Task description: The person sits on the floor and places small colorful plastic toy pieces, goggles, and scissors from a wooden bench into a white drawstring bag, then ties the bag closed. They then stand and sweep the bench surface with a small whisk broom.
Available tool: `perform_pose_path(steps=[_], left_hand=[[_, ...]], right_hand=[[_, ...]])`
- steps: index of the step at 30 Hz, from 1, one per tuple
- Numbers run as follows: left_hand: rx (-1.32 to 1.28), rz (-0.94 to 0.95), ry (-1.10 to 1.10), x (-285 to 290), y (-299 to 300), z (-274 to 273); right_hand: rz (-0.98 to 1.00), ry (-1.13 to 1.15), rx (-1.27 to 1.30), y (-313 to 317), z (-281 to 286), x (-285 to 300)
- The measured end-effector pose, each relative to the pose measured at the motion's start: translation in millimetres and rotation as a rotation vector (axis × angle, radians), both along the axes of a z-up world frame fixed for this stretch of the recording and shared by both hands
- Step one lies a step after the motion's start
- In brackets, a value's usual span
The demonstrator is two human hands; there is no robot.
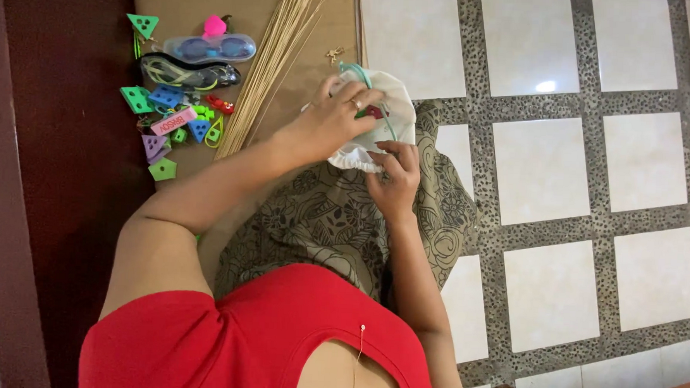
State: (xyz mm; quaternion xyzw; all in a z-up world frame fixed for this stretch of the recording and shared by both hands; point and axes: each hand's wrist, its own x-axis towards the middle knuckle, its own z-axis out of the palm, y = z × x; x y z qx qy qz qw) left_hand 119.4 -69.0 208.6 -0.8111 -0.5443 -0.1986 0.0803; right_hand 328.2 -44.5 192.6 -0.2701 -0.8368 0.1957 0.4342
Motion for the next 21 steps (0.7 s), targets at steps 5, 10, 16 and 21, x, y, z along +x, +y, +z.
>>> perform_pose_path(steps=[5, 10, 16, 21], left_hand=[[-0.033, 0.117, 0.024, -13, -2, 20], [-0.017, 0.241, -0.041, -29, 3, 13], [-0.028, 0.129, -0.753, -53, -11, -4], [0.192, 0.535, -0.701, -122, -49, -66]], right_hand=[[0.031, 0.009, 0.022, -1, 11, 0], [0.063, 0.06, 0.062, -6, -1, -2], [-0.022, 0.061, 0.111, -13, -40, -10], [-0.032, 0.065, 0.096, -12, -79, -13]])
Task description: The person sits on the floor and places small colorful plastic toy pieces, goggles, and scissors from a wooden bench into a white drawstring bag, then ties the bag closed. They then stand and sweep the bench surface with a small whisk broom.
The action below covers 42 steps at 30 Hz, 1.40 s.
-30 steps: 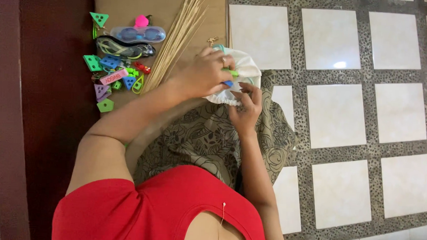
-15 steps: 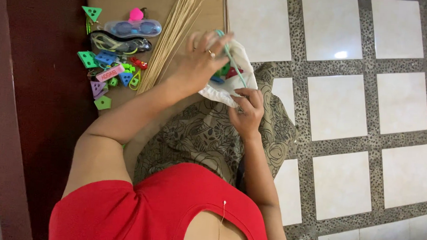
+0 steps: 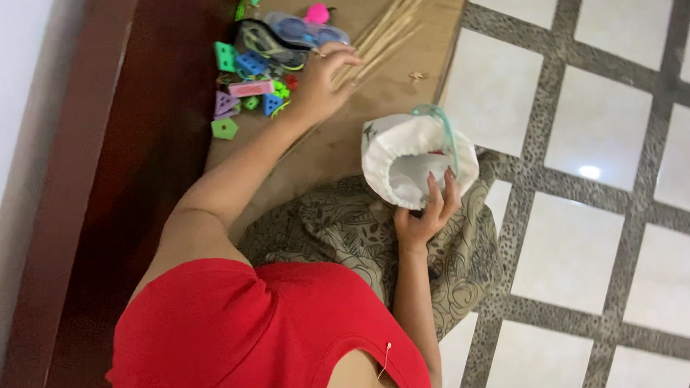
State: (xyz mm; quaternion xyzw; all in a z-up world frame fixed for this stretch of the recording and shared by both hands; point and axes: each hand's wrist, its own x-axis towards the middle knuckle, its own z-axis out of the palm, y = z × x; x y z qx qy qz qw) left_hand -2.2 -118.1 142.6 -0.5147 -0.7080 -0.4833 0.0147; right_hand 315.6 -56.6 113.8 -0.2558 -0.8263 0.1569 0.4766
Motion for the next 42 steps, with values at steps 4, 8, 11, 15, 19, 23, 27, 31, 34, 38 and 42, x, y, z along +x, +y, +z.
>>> perform_pose_path(steps=[4, 8, 11, 15, 19, 23, 27, 31, 34, 38, 42], left_hand=[[-0.035, 0.164, 0.092, -63, -39, -67], [-0.29, 0.29, 0.1, -106, -41, -101], [-0.494, 0.255, 0.174, -124, -22, -108], [-0.946, 0.168, 0.228, -120, 1, -91], [-1.018, 0.133, 0.298, -108, 1, -94], [-0.978, 0.095, 0.391, -110, -6, -85], [-0.438, 0.114, 0.313, -96, -16, -43], [-0.146, 0.103, 0.116, -58, -22, 35], [0.242, -0.135, -0.034, -10, -29, 104], [0.373, -0.43, -0.264, 53, -28, 146], [0.269, -0.616, -0.402, 99, -17, 153]], right_hand=[[0.014, 0.009, 0.012, 3, -3, -5], [-0.01, 0.011, -0.007, -1, 3, -8], [-0.013, 0.013, -0.009, -3, 6, -7], [-0.024, 0.019, -0.025, 0, -3, -1], [-0.027, 0.026, -0.066, -4, -4, 2], [-0.005, 0.025, -0.081, -1, -5, -1], [-0.011, 0.019, -0.046, 5, 7, -5], [-0.006, 0.02, -0.072, 13, 25, -8], [0.016, 0.011, -0.147, 17, 34, -13], [0.002, 0.027, -0.13, 19, 40, -19], [0.003, 0.016, -0.154, 18, 34, -16]])
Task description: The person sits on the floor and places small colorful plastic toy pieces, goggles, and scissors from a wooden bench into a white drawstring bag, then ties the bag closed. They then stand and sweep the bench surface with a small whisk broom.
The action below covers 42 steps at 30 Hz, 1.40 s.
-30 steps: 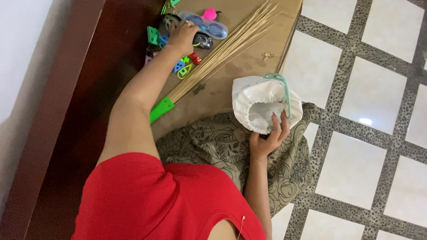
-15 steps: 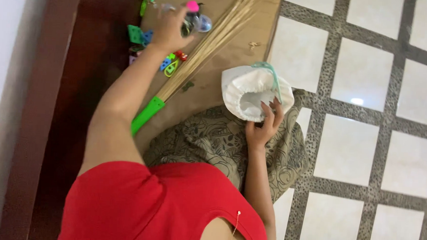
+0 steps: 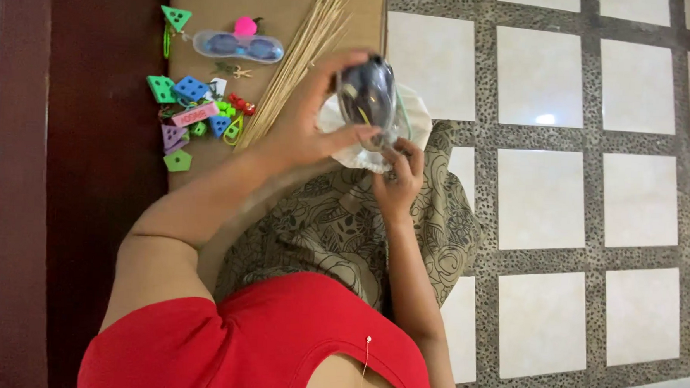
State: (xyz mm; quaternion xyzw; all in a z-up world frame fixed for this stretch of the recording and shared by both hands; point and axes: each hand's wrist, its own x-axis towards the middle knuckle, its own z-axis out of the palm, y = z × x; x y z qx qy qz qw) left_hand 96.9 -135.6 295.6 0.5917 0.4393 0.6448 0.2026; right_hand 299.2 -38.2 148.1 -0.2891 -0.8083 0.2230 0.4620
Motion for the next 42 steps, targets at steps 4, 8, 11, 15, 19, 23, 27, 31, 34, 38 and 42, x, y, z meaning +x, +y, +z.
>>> perform_pose_path(steps=[4, 8, 11, 15, 19, 23, 27, 31, 34, 38, 42], left_hand=[[-0.169, 0.033, 0.185, 9, 17, -20], [-0.05, -0.02, 0.36, 2, 44, -73], [0.033, 0.057, 0.683, -3, 54, -102], [-0.007, 0.11, 1.04, -5, 55, -103], [-0.095, 0.193, 1.026, -16, 36, -85], [-0.257, 0.308, 0.896, -20, 32, -97], [-0.409, 0.385, 0.995, -23, 39, -101], [-0.731, 0.253, 0.781, -28, 47, -90], [-0.549, 0.349, 0.773, -26, 50, -51], [-0.539, 0.283, 0.748, -25, 54, -58], [-0.45, 0.322, 0.783, -31, 51, -90]], right_hand=[[-0.01, -0.006, -0.013, -9, 10, 7], [-0.019, 0.01, 0.003, -11, 15, 9], [-0.021, 0.006, 0.015, -13, 19, 8], [0.001, -0.02, 0.045, -11, 15, 3], [0.031, -0.02, 0.044, -12, 7, 5], [0.061, -0.026, 0.005, -14, 17, 3], [0.086, -0.034, -0.013, -6, 25, 2], [0.076, -0.067, -0.016, 12, 30, 11], [0.023, -0.011, 0.051, 13, 63, 14], [0.013, 0.009, 0.066, 8, 78, 16], [0.052, -0.016, 0.018, 3, 62, 15]])
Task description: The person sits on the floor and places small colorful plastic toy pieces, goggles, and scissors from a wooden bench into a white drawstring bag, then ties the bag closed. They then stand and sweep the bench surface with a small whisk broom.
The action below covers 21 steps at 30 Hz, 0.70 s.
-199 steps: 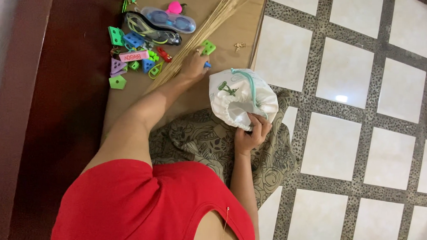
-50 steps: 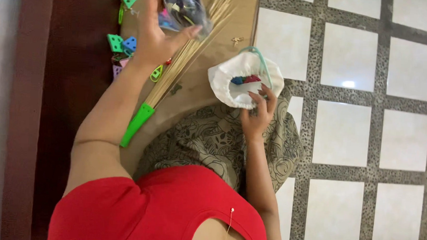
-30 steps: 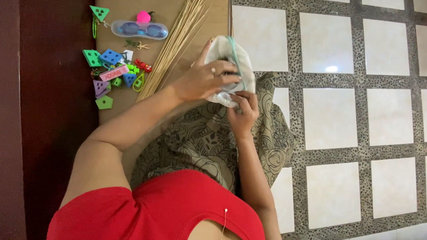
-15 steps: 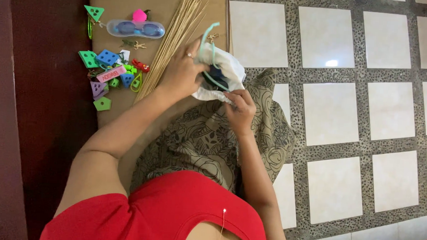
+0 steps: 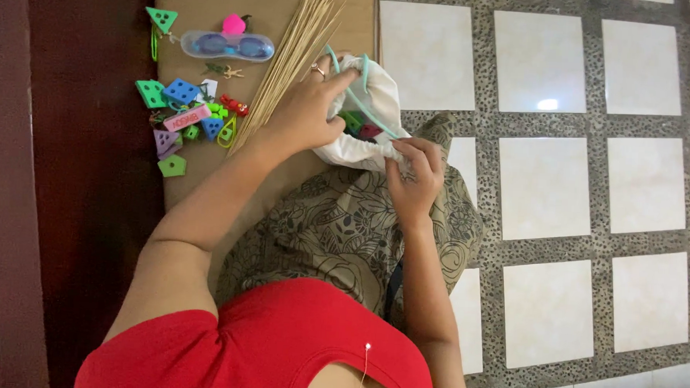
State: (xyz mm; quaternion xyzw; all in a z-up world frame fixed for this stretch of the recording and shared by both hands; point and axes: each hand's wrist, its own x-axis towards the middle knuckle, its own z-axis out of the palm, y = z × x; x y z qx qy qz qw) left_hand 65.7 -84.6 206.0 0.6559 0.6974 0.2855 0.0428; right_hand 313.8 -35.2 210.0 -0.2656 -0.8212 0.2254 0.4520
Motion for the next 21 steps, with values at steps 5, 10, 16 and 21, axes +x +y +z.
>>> perform_pose_path(steps=[5, 10, 16, 21], left_hand=[[0.168, 0.005, -0.371, -26, -11, -1], [0.368, 0.276, -0.677, -117, 7, -68], [-0.003, 0.315, -0.079, -223, 27, -205], [-0.31, 0.412, 0.149, -251, 27, -247]], right_hand=[[-0.025, -0.014, 0.073, -12, -8, -3], [-0.029, -0.011, 0.145, -20, -20, -3], [-0.066, -0.002, 0.127, -17, -26, -6], [-0.078, 0.02, 0.07, -13, -22, -8]])
